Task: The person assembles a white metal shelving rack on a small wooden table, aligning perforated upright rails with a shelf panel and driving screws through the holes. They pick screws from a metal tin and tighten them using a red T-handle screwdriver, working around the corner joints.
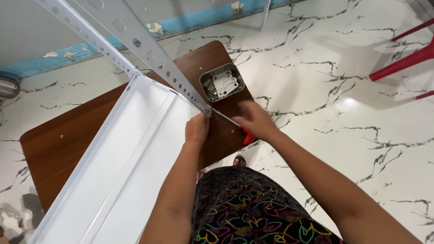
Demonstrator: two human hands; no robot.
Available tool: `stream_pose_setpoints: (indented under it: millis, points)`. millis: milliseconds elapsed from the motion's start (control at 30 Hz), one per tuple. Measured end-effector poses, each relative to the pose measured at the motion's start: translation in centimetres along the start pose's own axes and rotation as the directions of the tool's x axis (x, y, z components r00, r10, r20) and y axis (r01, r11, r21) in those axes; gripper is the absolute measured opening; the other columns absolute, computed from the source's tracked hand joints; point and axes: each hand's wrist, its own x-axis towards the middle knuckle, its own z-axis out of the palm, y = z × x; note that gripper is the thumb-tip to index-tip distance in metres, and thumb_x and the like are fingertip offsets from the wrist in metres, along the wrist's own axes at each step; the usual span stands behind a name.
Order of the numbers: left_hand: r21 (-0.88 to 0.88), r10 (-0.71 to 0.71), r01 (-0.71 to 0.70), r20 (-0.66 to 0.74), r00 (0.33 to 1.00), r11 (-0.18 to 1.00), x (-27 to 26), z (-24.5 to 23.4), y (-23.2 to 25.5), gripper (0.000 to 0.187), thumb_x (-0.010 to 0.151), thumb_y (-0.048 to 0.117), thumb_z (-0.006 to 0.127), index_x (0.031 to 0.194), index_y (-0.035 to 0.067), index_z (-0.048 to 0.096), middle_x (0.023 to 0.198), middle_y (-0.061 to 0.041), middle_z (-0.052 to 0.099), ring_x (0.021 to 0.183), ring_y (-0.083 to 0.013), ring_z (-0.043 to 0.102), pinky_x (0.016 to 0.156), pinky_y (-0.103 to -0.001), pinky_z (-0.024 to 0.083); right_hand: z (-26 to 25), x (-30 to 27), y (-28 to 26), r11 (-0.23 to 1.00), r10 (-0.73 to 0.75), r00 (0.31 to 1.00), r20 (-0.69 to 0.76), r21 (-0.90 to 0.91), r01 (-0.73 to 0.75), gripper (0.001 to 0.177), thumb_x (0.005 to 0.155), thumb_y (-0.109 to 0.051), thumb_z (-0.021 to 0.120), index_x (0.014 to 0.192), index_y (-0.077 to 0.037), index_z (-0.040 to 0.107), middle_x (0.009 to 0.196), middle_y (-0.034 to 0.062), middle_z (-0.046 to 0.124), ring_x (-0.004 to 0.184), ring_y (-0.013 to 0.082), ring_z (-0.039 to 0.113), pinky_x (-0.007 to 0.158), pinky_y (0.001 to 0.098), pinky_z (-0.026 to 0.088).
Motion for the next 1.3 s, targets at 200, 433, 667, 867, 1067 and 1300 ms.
stream_pose_setpoints:
  millis: [200,433,667,867,1067,1300]
  points:
    - [-0.025,-0.085,0.086,0.040,0.996,0.996,-0.1,0.0,0.3,0.020,0.098,0.024,0.056,0.103,0.008,0.068,0.094,-0.022,0.072,0.087,-0.0474,0.066,0.077,-0.056,0.052,3.5,5.6,-9.9,0.958,-0.267,0.929,0.257,-0.032,0.285,0.068,0.091,-0.039,0.072,0.145,-0.009,0.043,0.133,0.0214,0.062,0.117,0.0375,0.064,0.095,0.0445,0.052]
    - [-0.137,-0.093,0.107,0.106,0.990,0.985,-0.9,-2.6,0.1,0.017,0.087,0.019,0.070,0.100,0.008,0.074,0.092,-0.018,0.073,0.086,-0.0395,0.070,0.078,-0.048,0.055,3.2,7.4,-10.9,0.936,-0.198,0.910,0.365,-0.206,0.286,0.061,0.099,-0.045,0.062,0.140,-0.004,0.042,0.111,0.0229,0.070,0.100,0.0409,0.070,0.084,0.0476,0.056]
    - [0.042,-0.221,0.217,0.113,0.969,0.975,-1.0,-2.6,0.7,0.013,0.084,0.017,0.075,0.094,0.009,0.078,0.095,-0.017,0.074,0.089,-0.0400,0.070,0.081,-0.048,0.055,3.1,7.5,-10.4,0.917,-0.181,0.907,0.380,-0.267,0.295,0.068,0.098,-0.045,0.063,0.140,0.003,0.039,0.097,0.0265,0.072,0.092,0.0452,0.070,0.081,0.0500,0.056]
    - [0.080,-0.257,0.251,0.073,0.964,0.965,-0.7,-1.4,0.5,0.007,0.086,0.016,0.074,0.091,0.011,0.078,0.096,-0.018,0.074,0.089,-0.0409,0.071,0.082,-0.049,0.056,3.0,7.5,-10.4,0.924,-0.189,0.913,0.360,-0.250,0.290,0.060,0.098,-0.043,0.063,0.136,-0.002,0.041,0.091,0.0239,0.073,0.088,0.0448,0.071,0.077,0.0502,0.056]
    - [0.080,-0.242,0.238,0.045,0.969,0.968,-0.7,-1.5,0.9,0.009,0.082,0.017,0.076,0.090,0.011,0.076,0.095,-0.017,0.074,0.087,-0.0404,0.070,0.080,-0.050,0.056,1.9,7.3,-10.6,0.961,-0.136,0.922,0.362,-0.180,0.213,0.049,0.099,-0.037,0.061,0.131,-0.005,0.042,0.086,0.0195,0.073,0.080,0.0392,0.074,0.072,0.0474,0.057]
    - [-0.122,-0.030,0.021,-0.078,0.996,0.992,-1.4,-3.0,1.4,0.014,0.090,0.018,0.073,0.102,0.011,0.078,0.099,-0.015,0.075,0.088,-0.0380,0.071,0.078,-0.047,0.055,1.9,7.8,-10.6,0.953,-0.147,0.921,0.362,-0.196,0.229,0.050,0.098,-0.038,0.063,0.129,-0.004,0.044,0.090,0.0214,0.073,0.084,0.0408,0.072,0.075,0.0474,0.057]
